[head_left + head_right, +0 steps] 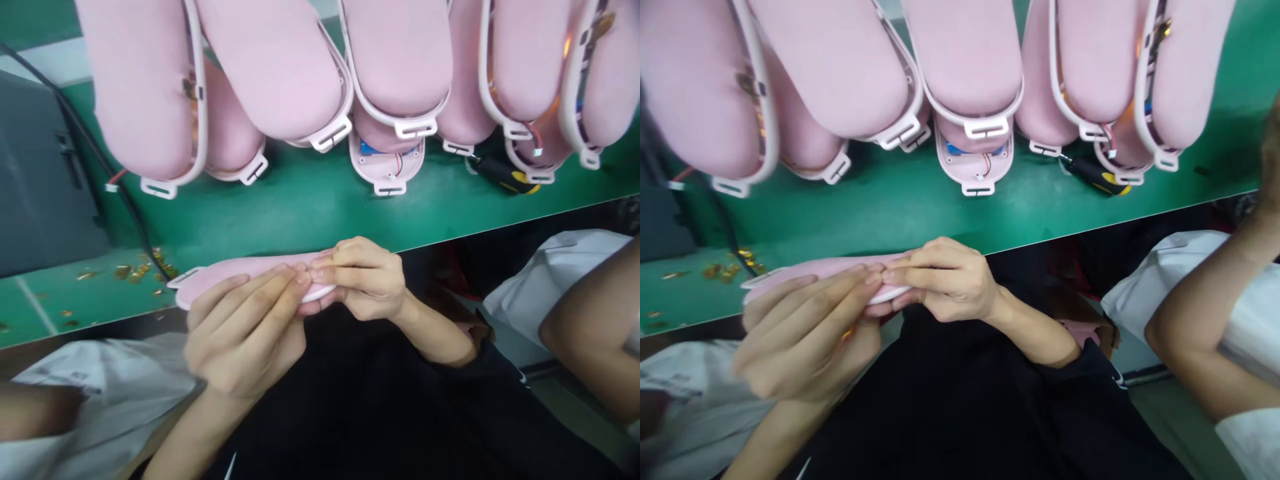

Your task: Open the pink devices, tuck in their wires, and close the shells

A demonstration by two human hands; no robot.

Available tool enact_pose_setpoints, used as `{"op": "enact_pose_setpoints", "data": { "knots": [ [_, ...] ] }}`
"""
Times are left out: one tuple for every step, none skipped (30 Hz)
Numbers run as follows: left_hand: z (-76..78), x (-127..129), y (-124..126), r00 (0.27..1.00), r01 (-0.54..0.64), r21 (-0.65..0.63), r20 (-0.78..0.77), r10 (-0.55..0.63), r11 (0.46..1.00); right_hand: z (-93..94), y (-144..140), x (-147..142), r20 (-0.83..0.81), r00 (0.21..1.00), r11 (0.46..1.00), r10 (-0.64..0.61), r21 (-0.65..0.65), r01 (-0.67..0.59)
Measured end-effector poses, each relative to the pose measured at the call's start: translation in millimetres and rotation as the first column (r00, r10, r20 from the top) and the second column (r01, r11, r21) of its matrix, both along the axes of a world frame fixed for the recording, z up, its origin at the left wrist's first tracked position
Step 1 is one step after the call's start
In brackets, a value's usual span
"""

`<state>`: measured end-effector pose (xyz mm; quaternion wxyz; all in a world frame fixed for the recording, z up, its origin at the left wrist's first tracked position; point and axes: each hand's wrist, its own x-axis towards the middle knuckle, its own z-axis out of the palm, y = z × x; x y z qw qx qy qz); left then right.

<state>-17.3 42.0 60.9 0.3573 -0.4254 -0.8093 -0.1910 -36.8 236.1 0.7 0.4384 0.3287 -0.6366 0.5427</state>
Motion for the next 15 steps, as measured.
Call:
{"op": "enact_pose_setpoints", "data": {
  "knots": [
    [2.0,0,-2,1.000,-0.004,-0.024,0.016,0.004,1.000,-0.2,1,0,0.003,1.000,1.000,0.011,0.006,-0.011],
    [4.7,0,-6,0.999,0.004,-0.070,0.035,-0.001,0.998,-0.6,3,0,0.005,0.999,0.999,0.032,0.026,-0.032],
    [7.7,-1,-12,0.999,0.015,-0.124,0.051,-0.008,0.992,-1.0,6,0,0.002,0.999,0.997,0.050,0.051,-0.050],
    [10.7,-2,-21,0.998,0.020,-0.177,0.066,-0.009,0.984,-1.3,9,1,-0.001,0.998,0.995,0.062,0.073,-0.062],
    [13.3,-3,-31,0.997,0.015,-0.213,0.077,0.002,0.977,-1.3,13,3,-0.004,0.998,0.994,0.067,0.084,-0.067],
    [14.9,-4,-42,0.997,0.001,-0.218,0.078,0.016,0.976,-0.8,16,5,0.000,0.998,0.994,0.061,0.090,-0.061],
    [15.4,-5,-51,0.996,-0.011,-0.200,0.081,0.028,0.980,0.3,20,8,0.014,0.999,0.994,0.046,0.102,-0.047],
    [14.4,-5,-60,0.995,-0.010,-0.169,0.094,0.026,0.986,2.1,23,11,0.031,0.999,0.991,0.023,0.128,-0.026],
    [12.1,-6,-66,0.994,0.001,-0.136,0.110,0.014,0.991,4.6,24,14,0.045,0.999,0.985,-0.006,0.174,-0.002],
    [8.4,-6,-71,0.992,0.016,-0.103,0.125,-0.003,0.995,7.7,25,18,0.051,0.998,0.970,-0.042,0.242,0.028],
    [3.7,-6,-73,0.990,0.035,-0.074,0.138,-0.025,0.997,11.2,25,21,0.043,0.995,0.945,-0.085,0.320,0.066],
    [-1.8,-6,-74,0.988,0.054,-0.049,0.147,-0.046,0.997,14.8,23,23,0.024,0.991,0.912,-0.131,0.395,0.111],
    [-7.9,-6,-73,0.986,0.070,-0.017,0.150,-0.066,0.997,18.0,21,25,-0.004,0.985,0.876,-0.173,0.457,0.156],
    [-14.2,-6,-72,0.983,0.088,0.023,0.158,-0.091,0.996,20.6,17,27,-0.033,0.978,0.845,-0.207,0.498,0.196],
    [-20.5,-7,-70,0.980,0.110,0.065,0.162,-0.120,0.992,22.4,14,27,-0.060,0.972,0.824,-0.229,0.519,0.226]
  ]
}}
